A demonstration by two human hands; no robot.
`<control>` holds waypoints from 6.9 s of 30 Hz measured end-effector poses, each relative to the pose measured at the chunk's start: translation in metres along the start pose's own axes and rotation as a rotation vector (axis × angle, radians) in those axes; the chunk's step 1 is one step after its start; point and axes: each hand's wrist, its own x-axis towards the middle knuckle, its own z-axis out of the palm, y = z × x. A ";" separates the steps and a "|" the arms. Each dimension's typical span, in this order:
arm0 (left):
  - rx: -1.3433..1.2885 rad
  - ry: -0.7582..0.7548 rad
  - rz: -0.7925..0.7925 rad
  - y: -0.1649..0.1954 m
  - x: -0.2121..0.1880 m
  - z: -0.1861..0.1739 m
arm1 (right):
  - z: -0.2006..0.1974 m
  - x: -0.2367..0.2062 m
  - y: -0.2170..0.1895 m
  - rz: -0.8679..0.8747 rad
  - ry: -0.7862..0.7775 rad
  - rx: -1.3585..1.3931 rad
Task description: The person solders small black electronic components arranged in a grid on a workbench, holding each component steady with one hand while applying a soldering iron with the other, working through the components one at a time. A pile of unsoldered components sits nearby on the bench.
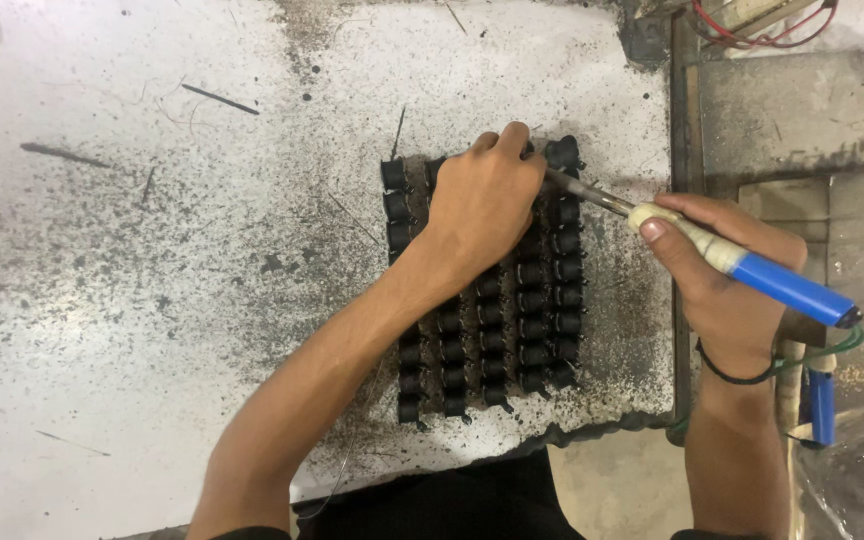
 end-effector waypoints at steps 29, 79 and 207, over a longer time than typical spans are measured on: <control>-0.071 0.003 0.017 -0.006 0.002 0.006 | 0.005 0.003 -0.013 0.039 0.013 0.038; -0.077 0.092 -0.055 0.040 -0.041 -0.044 | -0.014 -0.058 0.008 0.062 0.227 0.301; -0.146 -0.123 0.019 0.096 -0.115 -0.006 | -0.035 -0.140 0.008 0.022 0.054 0.055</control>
